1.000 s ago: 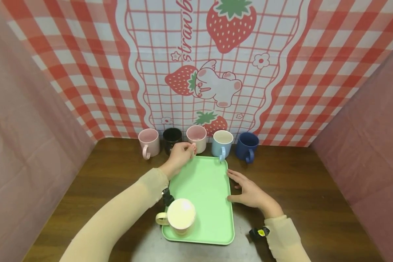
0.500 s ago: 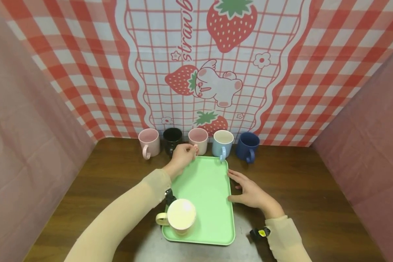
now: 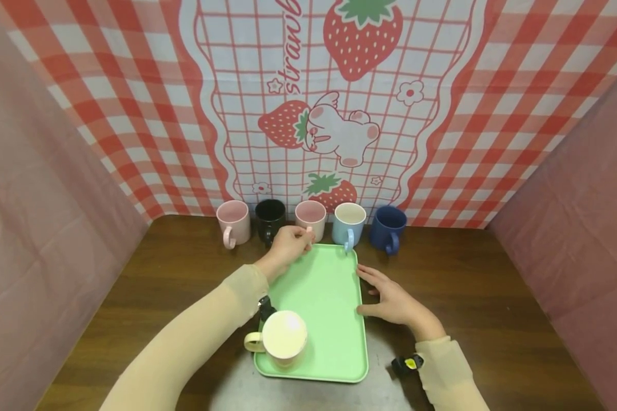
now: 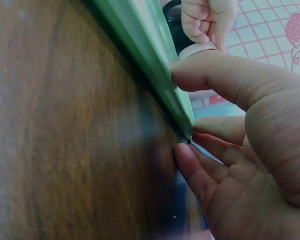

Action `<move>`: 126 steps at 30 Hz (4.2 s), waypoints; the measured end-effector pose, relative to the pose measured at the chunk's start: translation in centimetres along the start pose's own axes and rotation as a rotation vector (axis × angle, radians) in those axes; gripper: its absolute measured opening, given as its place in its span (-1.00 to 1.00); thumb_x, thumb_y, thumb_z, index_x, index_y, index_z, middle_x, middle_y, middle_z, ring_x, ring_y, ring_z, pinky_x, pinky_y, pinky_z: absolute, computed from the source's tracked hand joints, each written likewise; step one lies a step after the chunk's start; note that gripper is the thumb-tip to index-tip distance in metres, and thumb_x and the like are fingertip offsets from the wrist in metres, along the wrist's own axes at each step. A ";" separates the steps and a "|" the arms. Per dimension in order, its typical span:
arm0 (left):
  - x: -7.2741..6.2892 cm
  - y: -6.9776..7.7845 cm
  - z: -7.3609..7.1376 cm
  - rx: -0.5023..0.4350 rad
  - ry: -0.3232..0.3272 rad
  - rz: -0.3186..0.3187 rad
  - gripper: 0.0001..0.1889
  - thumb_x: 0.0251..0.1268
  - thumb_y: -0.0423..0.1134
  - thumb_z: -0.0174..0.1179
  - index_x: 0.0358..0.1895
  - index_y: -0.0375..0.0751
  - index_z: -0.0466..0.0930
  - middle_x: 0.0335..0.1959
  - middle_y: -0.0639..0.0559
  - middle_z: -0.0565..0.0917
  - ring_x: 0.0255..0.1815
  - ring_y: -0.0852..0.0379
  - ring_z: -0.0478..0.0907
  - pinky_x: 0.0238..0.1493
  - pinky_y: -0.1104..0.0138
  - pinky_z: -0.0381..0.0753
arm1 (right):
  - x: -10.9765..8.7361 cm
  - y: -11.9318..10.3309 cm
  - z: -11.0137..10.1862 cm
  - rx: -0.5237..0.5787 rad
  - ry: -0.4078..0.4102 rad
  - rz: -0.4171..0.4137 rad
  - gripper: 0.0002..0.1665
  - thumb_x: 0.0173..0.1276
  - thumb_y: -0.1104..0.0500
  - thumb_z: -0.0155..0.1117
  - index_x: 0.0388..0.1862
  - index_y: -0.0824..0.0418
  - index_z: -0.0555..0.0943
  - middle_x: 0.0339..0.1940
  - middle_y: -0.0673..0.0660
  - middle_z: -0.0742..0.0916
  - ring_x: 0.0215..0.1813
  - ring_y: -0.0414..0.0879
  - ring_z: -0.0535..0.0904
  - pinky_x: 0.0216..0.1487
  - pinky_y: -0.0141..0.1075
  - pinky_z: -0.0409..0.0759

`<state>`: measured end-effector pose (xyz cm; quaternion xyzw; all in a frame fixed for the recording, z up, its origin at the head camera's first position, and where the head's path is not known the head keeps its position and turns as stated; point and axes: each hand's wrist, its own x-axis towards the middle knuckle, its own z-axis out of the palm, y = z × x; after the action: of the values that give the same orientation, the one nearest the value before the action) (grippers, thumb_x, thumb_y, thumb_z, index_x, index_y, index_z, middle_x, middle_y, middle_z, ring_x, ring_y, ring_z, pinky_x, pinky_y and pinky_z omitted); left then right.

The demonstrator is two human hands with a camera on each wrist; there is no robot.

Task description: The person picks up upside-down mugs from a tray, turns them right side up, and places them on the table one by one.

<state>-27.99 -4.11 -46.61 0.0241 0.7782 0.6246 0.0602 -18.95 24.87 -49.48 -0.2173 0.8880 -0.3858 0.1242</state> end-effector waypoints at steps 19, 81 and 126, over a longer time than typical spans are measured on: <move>-2.3 1.7 -4.1 0.069 -0.039 -0.013 -0.67 0.71 -0.24 0.14 0.22 -0.42 0.71 0.09 -0.32 0.77 0.00 -0.26 0.76 0.18 -0.09 0.72 | -0.1 0.1 0.1 0.014 -0.007 0.008 0.13 0.35 0.07 0.65 0.73 0.38 0.25 0.78 0.32 0.25 0.42 0.24 0.62 0.42 0.15 0.58; -14.4 -2.7 -12.0 0.406 -0.806 0.327 -0.30 0.37 -0.01 0.57 0.48 -0.09 0.51 0.26 0.08 0.69 0.11 0.19 0.69 0.12 0.23 0.71 | -0.6 0.3 0.5 0.040 0.008 0.011 0.10 0.41 0.06 0.61 0.76 0.30 0.23 0.79 0.29 0.24 0.47 0.26 0.57 0.47 0.17 0.53; -12.7 -4.3 -12.2 0.339 -0.637 0.430 -0.92 0.53 -0.27 0.41 -0.15 0.05 0.82 -0.29 0.27 0.75 -0.25 0.28 0.61 -0.12 0.31 0.68 | -0.6 0.1 0.3 0.027 0.006 0.012 0.09 0.42 0.05 0.59 0.75 0.33 0.24 0.79 0.30 0.25 0.49 0.24 0.56 0.47 0.20 0.52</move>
<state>-16.73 -18.31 -47.38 0.3878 0.7895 0.4475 0.1613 -18.34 25.07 -49.75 -0.2090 0.8844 -0.3975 0.1267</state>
